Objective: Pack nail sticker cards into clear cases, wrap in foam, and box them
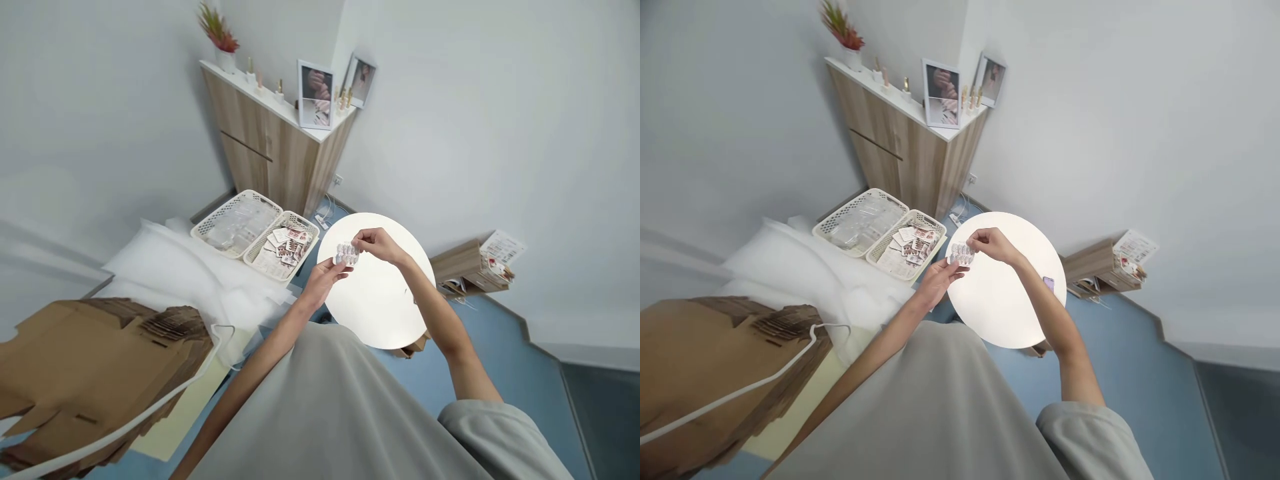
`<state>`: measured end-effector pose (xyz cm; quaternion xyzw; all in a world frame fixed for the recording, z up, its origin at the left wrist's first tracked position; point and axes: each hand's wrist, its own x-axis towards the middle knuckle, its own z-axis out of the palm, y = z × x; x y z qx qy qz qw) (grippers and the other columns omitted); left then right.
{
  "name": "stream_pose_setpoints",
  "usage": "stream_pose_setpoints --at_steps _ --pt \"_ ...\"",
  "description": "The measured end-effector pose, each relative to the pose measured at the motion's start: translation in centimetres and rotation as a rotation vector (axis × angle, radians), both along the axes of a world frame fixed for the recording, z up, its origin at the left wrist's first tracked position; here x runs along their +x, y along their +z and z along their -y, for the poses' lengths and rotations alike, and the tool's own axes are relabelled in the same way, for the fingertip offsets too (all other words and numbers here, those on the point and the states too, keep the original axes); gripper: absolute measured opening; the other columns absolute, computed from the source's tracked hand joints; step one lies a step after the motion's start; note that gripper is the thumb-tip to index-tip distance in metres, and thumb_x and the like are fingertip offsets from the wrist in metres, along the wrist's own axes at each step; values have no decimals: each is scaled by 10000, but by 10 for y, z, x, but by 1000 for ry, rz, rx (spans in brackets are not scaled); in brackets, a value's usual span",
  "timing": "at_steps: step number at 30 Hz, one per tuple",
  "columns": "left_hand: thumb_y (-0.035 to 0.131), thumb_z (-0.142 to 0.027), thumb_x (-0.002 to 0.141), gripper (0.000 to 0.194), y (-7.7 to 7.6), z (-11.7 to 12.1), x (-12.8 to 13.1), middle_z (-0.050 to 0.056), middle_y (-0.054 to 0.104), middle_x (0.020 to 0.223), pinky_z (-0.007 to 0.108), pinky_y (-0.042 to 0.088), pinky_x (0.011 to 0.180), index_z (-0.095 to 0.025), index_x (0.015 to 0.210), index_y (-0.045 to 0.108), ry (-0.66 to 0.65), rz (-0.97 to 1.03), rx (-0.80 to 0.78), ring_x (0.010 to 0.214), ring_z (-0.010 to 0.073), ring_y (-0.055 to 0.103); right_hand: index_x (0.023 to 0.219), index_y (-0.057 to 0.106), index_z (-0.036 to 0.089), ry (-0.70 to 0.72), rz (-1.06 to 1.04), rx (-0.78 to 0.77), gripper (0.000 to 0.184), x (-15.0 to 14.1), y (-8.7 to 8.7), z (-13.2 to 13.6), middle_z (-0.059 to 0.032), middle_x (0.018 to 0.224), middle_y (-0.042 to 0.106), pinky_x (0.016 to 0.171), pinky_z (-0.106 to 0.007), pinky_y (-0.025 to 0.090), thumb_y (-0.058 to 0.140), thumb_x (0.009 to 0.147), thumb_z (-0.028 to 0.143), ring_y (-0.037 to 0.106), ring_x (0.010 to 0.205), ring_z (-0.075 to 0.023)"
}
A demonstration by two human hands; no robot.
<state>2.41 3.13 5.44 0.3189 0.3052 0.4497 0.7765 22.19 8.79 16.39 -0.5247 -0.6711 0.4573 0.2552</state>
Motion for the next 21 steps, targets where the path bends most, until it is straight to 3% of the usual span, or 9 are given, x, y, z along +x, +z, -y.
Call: stream_pose_setpoints --at_steps 4,10,16,21 --pt "697 -828 873 765 4 -5 -10 206 761 1385 528 559 1088 -186 1285 757 -85 250 -90 1319 410 717 825 754 186 86 -84 -39 443 -9 2 -16 -33 773 721 707 -298 529 809 876 623 620 721 -159" --pt "721 -771 885 722 -1 0 -12 200 732 1448 531 550 1121 -195 1320 739 -69 199 -69 1383 414 677 846 769 192 184 -103 -53 481 -19 -14 -28 -37 800 730 732 -310 553 791 884 671 629 745 -167" --pt "924 -623 772 676 -17 -1 -4 165 731 1444 475 563 1083 -227 1277 712 208 33 -84 1255 324 734 836 809 222 3 147 226 379 -24 -21 -26 -59 901 800 718 -317 532 788 919 591 657 757 -192" --pt "964 -494 715 728 -24 -2 1 162 697 1449 428 592 997 -215 1326 685 455 -355 46 1198 295 715 727 765 214 6 190 142 413 -31 -27 -11 -31 701 729 625 -310 462 796 901 587 606 647 -177"
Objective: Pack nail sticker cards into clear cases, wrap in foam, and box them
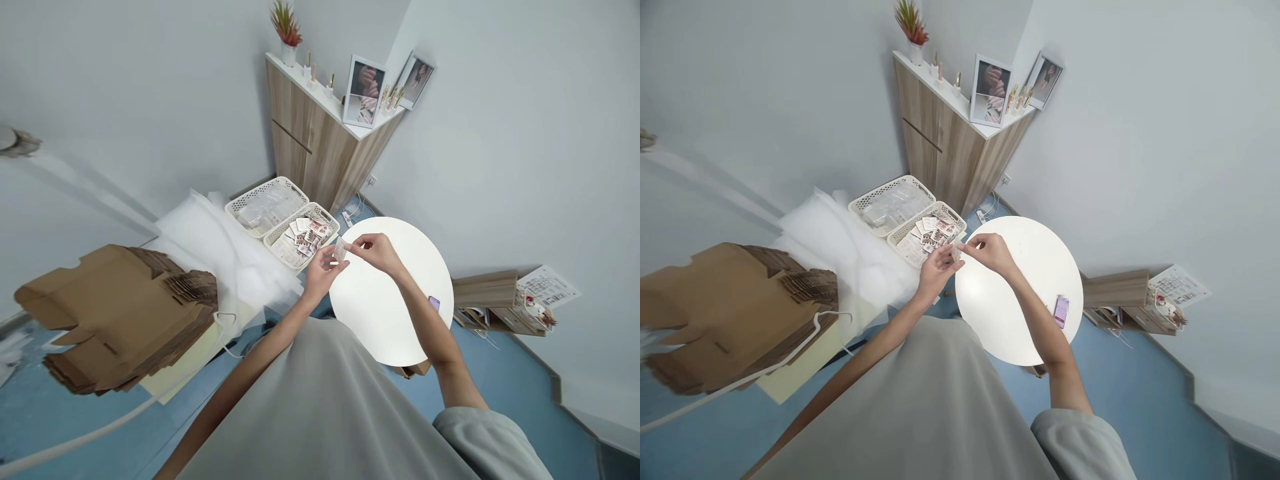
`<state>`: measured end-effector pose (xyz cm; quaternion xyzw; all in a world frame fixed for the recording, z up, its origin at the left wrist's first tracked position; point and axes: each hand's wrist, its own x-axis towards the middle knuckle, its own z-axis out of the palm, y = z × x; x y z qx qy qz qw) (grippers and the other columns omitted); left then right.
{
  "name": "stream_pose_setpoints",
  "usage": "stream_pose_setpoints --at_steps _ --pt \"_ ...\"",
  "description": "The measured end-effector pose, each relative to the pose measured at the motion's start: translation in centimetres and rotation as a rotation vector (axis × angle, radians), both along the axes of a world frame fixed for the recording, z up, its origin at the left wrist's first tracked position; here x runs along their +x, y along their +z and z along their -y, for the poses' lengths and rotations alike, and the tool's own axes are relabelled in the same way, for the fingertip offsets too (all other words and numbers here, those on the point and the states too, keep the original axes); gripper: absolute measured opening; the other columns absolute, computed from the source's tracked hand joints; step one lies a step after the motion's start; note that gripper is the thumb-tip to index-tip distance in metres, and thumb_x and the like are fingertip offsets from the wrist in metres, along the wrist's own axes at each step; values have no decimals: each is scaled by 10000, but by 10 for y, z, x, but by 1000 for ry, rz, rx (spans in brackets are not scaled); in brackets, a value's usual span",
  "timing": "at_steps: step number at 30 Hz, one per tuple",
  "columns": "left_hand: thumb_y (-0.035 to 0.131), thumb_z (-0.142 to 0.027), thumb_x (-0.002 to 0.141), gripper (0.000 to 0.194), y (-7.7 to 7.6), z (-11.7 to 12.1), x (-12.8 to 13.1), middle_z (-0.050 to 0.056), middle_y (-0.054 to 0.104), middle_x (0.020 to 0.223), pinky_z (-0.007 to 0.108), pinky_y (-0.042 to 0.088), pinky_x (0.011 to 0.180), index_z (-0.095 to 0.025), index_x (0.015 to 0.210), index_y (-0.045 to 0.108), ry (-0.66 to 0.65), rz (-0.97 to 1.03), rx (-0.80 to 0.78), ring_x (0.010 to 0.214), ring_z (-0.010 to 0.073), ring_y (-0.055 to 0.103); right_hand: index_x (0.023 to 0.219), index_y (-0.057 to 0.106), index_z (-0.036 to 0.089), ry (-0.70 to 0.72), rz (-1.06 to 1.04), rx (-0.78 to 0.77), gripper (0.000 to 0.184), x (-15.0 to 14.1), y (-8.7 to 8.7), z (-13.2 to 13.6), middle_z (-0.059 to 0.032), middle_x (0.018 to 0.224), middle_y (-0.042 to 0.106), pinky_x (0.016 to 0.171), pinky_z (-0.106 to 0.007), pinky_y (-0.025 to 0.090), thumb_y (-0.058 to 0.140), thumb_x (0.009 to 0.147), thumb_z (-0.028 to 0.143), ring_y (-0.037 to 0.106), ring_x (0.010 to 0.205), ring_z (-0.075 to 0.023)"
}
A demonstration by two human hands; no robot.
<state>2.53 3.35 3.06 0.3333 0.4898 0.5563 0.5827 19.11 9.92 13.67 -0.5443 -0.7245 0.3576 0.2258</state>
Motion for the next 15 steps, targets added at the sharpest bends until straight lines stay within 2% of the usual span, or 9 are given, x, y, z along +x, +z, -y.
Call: stream_pose_setpoints --at_steps 3,6,9,11,13,15 --pt "957 -440 719 730 3 3 0 147 661 1498 415 600 974 -237 1366 687 54 -158 72 1217 290 690 681 721 219 -22 19 -1 372 1 -9 5 -27 676 711 634 -309 464 767 897 519 615 653 -181" --pt "938 -475 740 728 5 4 -3 147 672 1496 398 605 968 -234 1383 693 61 -125 90 1197 273 697 716 725 224 -66 24 20 331 8 -13 7 -31 701 716 649 -314 478 733 905 495 623 666 -187" --pt "862 -597 803 615 6 3 -11 132 793 1165 391 610 879 -175 1236 753 64 8 20 969 235 743 792 745 220 -67 -34 2 355 15 -10 10 -40 734 716 631 -315 473 718 923 548 599 660 -183" --pt "881 -608 782 578 6 2 -17 88 791 953 375 596 801 -157 1127 777 65 74 -26 813 204 726 822 743 218 -47 -83 -24 399 17 -7 13 -40 750 710 613 -313 466 725 926 602 578 649 -173" --pt "946 -552 729 550 7 2 -24 50 774 861 349 579 761 -159 1078 784 51 145 -56 740 179 705 837 734 216 -30 -123 -37 447 16 -3 14 -37 767 704 606 -310 467 736 921 655 569 644 -164" --pt "987 -475 707 505 10 3 -30 35 778 856 331 577 785 -170 1054 783 7 264 -93 752 169 716 841 720 212 -12 -159 -41 494 14 0 15 -32 780 693 606 -305 473 741 913 700 568 643 -155"
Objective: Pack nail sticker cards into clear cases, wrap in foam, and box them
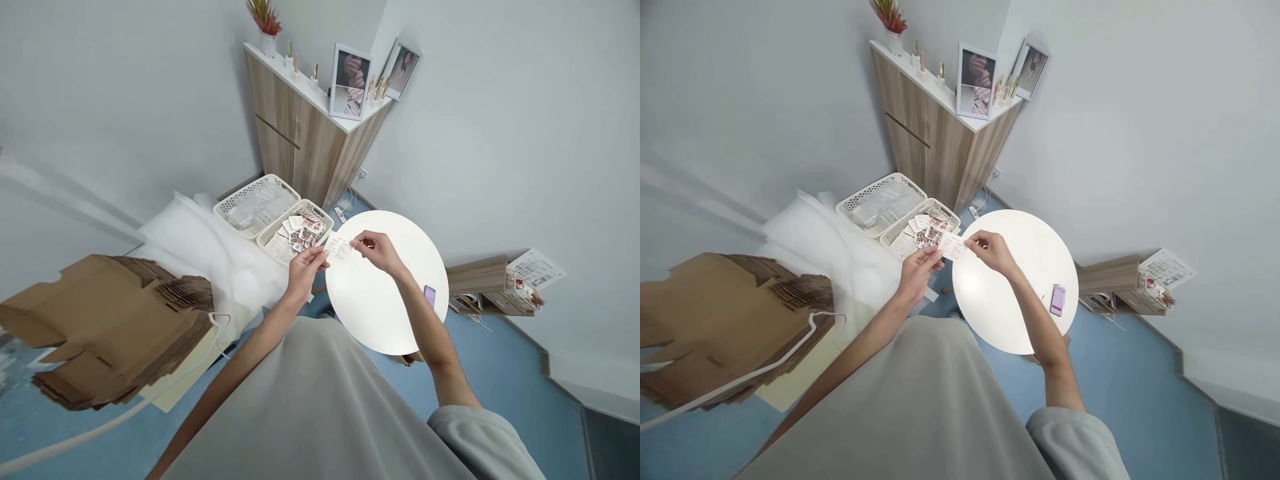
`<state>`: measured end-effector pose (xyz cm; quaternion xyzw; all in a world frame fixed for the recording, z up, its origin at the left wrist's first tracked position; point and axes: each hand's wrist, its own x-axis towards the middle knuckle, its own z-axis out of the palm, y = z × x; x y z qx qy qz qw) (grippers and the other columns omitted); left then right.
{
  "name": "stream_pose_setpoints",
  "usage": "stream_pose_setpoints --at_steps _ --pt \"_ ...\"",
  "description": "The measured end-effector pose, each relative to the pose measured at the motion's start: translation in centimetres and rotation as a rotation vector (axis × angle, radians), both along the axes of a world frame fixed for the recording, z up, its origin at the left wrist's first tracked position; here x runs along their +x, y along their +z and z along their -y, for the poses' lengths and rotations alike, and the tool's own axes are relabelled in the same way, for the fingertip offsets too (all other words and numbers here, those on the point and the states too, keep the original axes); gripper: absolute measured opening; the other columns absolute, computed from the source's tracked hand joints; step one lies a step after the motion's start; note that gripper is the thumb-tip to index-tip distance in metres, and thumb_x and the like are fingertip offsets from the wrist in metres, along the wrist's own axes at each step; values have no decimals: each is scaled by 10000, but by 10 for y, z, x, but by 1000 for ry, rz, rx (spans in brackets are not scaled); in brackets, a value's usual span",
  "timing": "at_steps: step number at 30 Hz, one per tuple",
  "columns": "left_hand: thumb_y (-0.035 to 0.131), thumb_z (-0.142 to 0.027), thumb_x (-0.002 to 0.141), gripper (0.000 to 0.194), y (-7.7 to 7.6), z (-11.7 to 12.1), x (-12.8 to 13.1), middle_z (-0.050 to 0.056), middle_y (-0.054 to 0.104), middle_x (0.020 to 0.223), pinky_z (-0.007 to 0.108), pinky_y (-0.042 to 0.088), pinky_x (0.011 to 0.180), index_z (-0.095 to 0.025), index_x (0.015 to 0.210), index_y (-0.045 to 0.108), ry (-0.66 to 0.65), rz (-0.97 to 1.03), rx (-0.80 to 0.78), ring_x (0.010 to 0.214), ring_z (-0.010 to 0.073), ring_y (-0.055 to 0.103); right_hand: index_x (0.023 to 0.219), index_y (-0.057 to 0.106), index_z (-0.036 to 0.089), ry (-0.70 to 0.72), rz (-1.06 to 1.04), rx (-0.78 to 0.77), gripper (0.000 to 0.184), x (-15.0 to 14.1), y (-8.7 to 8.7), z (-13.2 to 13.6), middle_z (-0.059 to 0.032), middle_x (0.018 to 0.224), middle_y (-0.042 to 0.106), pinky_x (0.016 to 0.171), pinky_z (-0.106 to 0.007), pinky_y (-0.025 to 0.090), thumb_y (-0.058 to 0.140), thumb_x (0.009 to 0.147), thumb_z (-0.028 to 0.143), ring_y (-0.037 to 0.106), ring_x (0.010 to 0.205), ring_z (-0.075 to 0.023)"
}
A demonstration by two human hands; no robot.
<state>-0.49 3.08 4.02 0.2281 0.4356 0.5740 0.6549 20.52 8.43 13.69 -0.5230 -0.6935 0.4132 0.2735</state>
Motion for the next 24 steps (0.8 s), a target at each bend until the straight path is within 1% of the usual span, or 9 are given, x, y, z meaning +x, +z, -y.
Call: stream_pose_setpoints --at_steps 1,3,6,8,11,17,20,22,24 --pt "987 -456 722 481 1 1 -3 43 793 896 331 584 823 -175 1054 781 -38 91 -17 801 177 738 844 714 209 16 -14 -2 513 -1 2 0 -29 787 689 601 -300 470 743 911 716 562 641 -149" --pt "944 -490 795 462 4 4 -8 86 826 1058 357 593 942 -181 1096 781 -145 311 -49 980 222 780 859 712 205 64 -30 -11 533 -3 7 -1 -23 802 683 578 -286 442 744 911 734 531 628 -133" --pt "802 -603 928 548 4 8 -13 155 799 1303 432 551 1118 -164 1254 770 -324 557 -87 1258 321 747 885 725 204 143 -43 -27 534 -5 14 -2 -24 843 691 546 -274 389 743 924 737 485 621 -117" --pt "741 -574 988 544 2 10 -14 167 790 1336 458 507 1187 -152 1332 750 -394 599 -111 1334 349 716 892 733 204 174 -56 -34 531 -8 17 -3 -26 858 690 540 -272 377 747 928 733 478 625 -116" --pt "701 -473 1032 453 -2 11 -17 153 804 1311 456 466 1238 -152 1348 746 -416 595 -131 1353 335 711 890 732 203 191 -75 -43 527 -12 19 -2 -20 845 673 535 -271 372 758 925 728 466 615 -110" --pt "742 -475 989 510 -5 14 -20 189 739 1446 504 452 1257 -139 1372 745 -524 607 -30 1401 376 673 885 744 206 189 -77 -50 542 -16 12 -3 -28 885 696 529 -272 385 760 908 747 474 609 -106" --pt "809 -485 934 520 -6 14 -17 184 733 1456 509 482 1226 -162 1339 760 -471 523 2 1373 375 689 872 772 206 92 -44 -34 562 -19 6 -3 -39 881 731 526 -281 397 777 871 768 482 593 -111" --pt "861 -475 888 520 -6 12 -14 164 733 1457 499 510 1192 -192 1313 763 -350 392 11 1343 353 703 858 793 200 -39 -4 12 573 -22 3 -2 -42 831 739 532 -290 397 788 849 773 488 583 -120" --pt "925 -445 821 565 -7 10 -9 146 733 1452 478 537 1151 -212 1307 755 -195 195 28 1314 328 708 848 808 191 -133 25 20 589 -26 2 1 -34 741 716 528 -294 380 785 842 779 486 562 -125"
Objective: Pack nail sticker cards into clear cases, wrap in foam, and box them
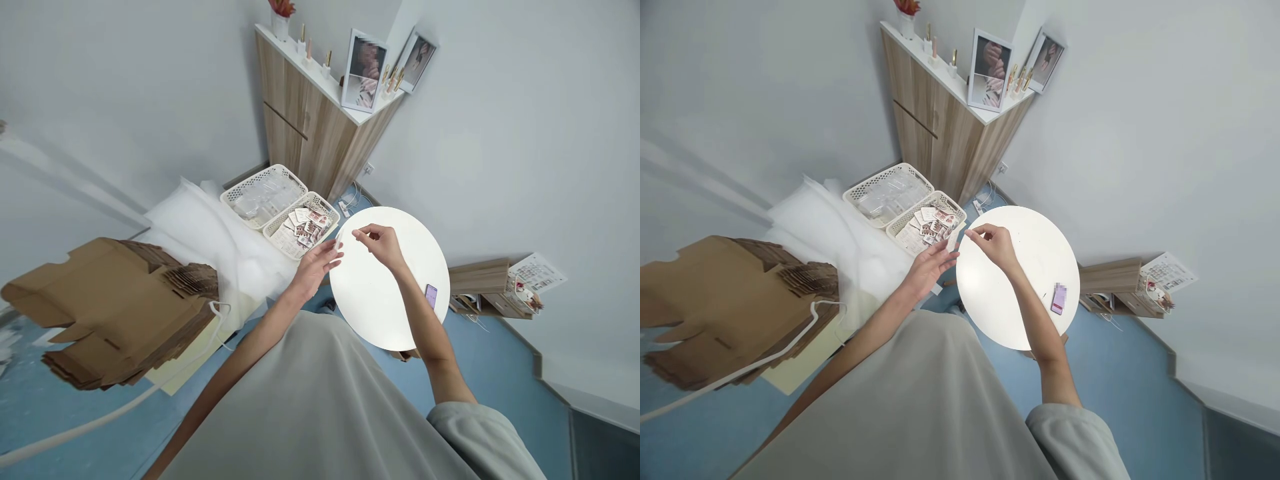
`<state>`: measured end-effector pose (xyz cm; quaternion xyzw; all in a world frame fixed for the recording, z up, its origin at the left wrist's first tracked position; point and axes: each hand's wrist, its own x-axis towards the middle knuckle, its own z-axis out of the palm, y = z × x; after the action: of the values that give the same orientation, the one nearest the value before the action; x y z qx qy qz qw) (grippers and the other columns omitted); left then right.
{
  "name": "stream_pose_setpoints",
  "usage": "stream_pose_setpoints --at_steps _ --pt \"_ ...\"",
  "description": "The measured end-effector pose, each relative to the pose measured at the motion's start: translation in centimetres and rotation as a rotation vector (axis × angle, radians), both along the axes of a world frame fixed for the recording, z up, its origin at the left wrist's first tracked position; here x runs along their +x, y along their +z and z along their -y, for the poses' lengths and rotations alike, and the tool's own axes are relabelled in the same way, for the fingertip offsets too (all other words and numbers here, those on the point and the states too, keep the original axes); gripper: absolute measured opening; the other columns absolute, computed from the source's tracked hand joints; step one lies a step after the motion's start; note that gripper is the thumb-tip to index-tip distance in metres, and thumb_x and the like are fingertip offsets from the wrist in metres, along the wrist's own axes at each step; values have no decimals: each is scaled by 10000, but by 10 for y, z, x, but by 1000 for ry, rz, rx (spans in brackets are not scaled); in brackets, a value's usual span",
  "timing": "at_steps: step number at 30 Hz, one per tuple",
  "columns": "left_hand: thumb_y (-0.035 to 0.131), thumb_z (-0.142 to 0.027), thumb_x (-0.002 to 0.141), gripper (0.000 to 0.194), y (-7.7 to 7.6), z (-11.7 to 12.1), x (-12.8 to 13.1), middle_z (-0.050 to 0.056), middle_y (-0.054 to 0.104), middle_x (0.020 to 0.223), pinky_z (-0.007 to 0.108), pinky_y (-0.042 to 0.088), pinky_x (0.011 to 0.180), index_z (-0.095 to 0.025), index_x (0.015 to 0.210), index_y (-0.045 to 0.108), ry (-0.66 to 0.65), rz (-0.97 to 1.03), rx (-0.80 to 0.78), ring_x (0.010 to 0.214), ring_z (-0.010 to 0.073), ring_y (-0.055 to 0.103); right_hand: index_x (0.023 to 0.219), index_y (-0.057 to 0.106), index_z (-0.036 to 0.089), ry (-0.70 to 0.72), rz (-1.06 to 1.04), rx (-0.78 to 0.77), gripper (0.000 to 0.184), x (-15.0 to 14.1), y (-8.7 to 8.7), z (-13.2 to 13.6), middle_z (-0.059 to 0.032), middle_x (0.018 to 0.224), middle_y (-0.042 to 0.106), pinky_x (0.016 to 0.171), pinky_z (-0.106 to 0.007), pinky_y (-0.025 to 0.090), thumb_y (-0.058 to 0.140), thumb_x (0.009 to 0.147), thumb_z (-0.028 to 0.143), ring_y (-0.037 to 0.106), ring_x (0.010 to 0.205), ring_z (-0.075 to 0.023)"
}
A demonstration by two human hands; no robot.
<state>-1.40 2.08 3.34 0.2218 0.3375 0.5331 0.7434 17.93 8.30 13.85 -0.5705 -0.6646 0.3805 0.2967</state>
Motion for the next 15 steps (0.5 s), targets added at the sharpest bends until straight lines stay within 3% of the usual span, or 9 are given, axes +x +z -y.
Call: stream_pose_setpoints --at_steps 3,8,11,15 --pt "979 -424 735 669 -1 -2 5 147 731 1426 444 585 1063 -208 1321 739 169 -289 79 1247 309 714 859 823 176 10 14 -71 599 -8 0 7 -20 659 676 517 -292 350 785 835 773 483 534 -126" --pt "970 -458 732 707 0 -3 9 142 681 1461 385 632 921 -235 1359 733 313 -590 227 1184 285 705 798 789 175 24 80 -66 567 -15 -6 10 -32 659 675 540 -287 374 758 853 738 530 573 -144" --pt "956 -505 746 705 -1 -5 9 138 711 1409 375 640 896 -230 1357 739 324 -521 182 1103 255 727 832 786 177 10 88 -73 554 -9 -10 6 -22 637 649 536 -283 375 732 867 728 526 566 -146" --pt "903 -600 792 558 -4 -9 8 112 810 1091 372 646 814 -179 1146 812 293 -358 54 851 200 734 858 781 177 29 44 -127 528 4 -7 1 17 580 573 508 -270 337 757 848 705 452 517 -120"
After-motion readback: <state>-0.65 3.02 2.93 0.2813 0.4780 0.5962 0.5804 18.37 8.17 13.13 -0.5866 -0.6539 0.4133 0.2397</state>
